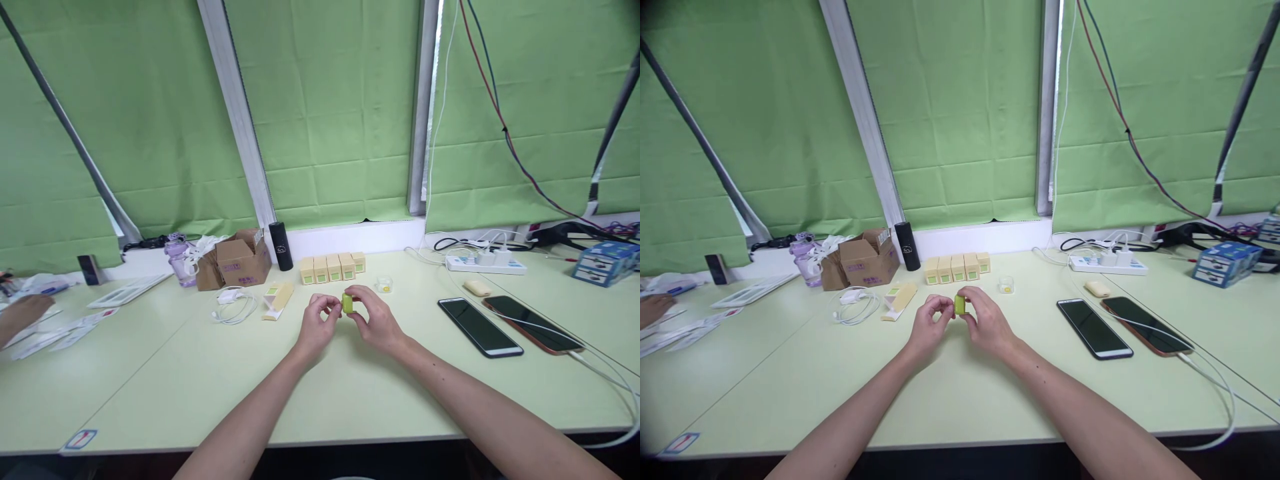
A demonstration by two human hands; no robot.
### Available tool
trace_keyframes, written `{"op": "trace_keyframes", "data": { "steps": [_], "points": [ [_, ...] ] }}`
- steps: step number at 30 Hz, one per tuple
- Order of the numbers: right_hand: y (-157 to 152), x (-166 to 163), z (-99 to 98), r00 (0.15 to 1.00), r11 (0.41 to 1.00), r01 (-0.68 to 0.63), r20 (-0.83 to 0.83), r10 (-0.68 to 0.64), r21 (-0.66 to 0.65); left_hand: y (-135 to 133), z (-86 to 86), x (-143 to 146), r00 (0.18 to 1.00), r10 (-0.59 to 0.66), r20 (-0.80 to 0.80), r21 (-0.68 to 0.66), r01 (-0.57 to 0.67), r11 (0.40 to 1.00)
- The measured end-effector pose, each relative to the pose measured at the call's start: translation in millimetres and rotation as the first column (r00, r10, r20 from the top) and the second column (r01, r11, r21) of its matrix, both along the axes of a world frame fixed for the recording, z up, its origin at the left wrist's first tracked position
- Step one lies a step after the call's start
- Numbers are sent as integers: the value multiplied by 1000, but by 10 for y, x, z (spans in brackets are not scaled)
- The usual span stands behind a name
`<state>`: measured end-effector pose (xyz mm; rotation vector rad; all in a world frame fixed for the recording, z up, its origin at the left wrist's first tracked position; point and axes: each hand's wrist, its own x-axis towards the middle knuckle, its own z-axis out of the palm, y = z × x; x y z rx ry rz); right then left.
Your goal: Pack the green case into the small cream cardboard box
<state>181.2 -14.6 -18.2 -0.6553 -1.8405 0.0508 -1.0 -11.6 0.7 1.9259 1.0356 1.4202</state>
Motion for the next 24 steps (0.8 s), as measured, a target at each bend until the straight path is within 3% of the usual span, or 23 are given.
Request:
{"op": "trace_keyframes", "data": {
  "steps": [24],
  "points": [
    [10, 14, -13, 1000, 1000, -8, 30, 8, -2, 12, -25, 12, 999, -38, 14, -16, 38, 999]
  ]
}}
